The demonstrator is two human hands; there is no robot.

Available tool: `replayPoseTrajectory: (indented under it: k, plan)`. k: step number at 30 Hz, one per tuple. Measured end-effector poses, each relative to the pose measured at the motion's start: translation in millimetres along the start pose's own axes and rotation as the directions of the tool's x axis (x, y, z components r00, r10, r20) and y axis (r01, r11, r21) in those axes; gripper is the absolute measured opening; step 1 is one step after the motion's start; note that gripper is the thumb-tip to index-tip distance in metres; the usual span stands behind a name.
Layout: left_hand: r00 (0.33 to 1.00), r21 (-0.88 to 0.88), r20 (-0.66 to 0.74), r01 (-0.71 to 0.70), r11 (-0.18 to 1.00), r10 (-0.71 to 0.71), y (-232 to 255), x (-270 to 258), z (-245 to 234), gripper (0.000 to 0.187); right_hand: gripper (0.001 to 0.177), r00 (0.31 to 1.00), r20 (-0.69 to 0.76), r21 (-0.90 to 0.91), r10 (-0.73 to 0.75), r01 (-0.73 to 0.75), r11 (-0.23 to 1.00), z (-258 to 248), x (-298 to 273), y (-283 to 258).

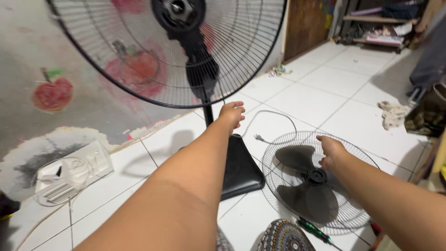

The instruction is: The person disassembles a standing electric fan by hand. They remove the front grille, unscrew the central hub, detach the fan blades, and then remove the rear grille.

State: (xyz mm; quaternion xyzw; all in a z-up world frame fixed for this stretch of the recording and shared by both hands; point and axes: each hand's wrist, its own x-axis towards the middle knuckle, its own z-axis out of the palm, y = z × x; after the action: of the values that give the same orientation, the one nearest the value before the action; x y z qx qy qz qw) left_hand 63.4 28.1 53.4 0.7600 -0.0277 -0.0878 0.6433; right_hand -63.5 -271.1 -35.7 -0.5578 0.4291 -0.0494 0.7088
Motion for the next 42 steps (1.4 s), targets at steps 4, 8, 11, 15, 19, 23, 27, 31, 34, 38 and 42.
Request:
replayPoseTrajectory:
  k: [4, 8, 11, 15, 19, 23, 27, 31, 34, 38, 42]
  plan:
    - [0.99, 0.039, -0.061, -0.125, 0.991, 0.127, 39, -21, -44, 0.031, 0.07, 0.984, 0.075, -0.027, -0.163, 0.165, 0.986, 30, -41, -36]
    - [0.89, -0.002, -0.357, -0.304, 0.953, 0.283, 56, -44, -94, 0.024, 0.07, 0.928, 0.218, -0.062, -0.301, 0.321, 0.945, 63, -76, -74]
    - [0.728, 0.057, -0.666, -0.167, 0.984, 0.162, 57, -61, -146, 0.015, 0.069, 0.861, 0.31, -0.073, -0.403, 0.444, 0.893, 81, -104, -99]
    - [0.313, 0.18, -0.934, -0.01, 0.984, 0.174, 58, -68, -198, 0.037, 0.071, 0.784, 0.392, -0.053, -0.481, 0.541, 0.839, 103, -134, -123]
    - [0.378, 0.047, -0.924, -0.057, 0.997, 0.065, 76, -64, -229, 0.062, 0.073, 0.744, 0.425, -0.031, -0.516, 0.582, 0.813, 121, -150, -147]
    - [0.604, -0.056, -0.797, -0.1, 0.993, 0.016, 96, -64, -246, 0.079, 0.061, 0.68, 0.475, -0.005, -0.559, 0.637, 0.771, 135, -153, -170]
    - [0.649, -0.059, -0.758, -0.16, 0.985, 0.06, 98, -72, -250, 0.076, 0.052, 0.674, 0.494, 0.034, -0.55, 0.617, 0.786, 145, -153, -178]
    - [0.643, 0.065, -0.758, -0.096, 0.993, 0.112, 80, -77, -245, 0.035, 0.062, 0.698, 0.467, 0.012, -0.543, 0.609, 0.793, 142, -144, -174]
    - [0.669, -0.007, -0.728, -0.227, 0.974, 0.151, 68, -71, -243, 0.04, 0.062, 0.687, 0.485, 0.027, -0.541, 0.607, 0.795, 138, -135, -177]
    - [0.672, -0.03, -0.7, -0.366, 0.93, 0.242, 65, -56, -244, 0.028, 0.059, 0.703, 0.485, 0.096, -0.52, 0.548, 0.831, 138, -130, -182]
    - [0.674, -0.058, -0.704, -0.368, 0.928, 0.223, 66, -50, -246, 0.028, 0.042, 0.708, 0.453, 0.006, -0.542, 0.605, 0.796, 137, -133, -178]
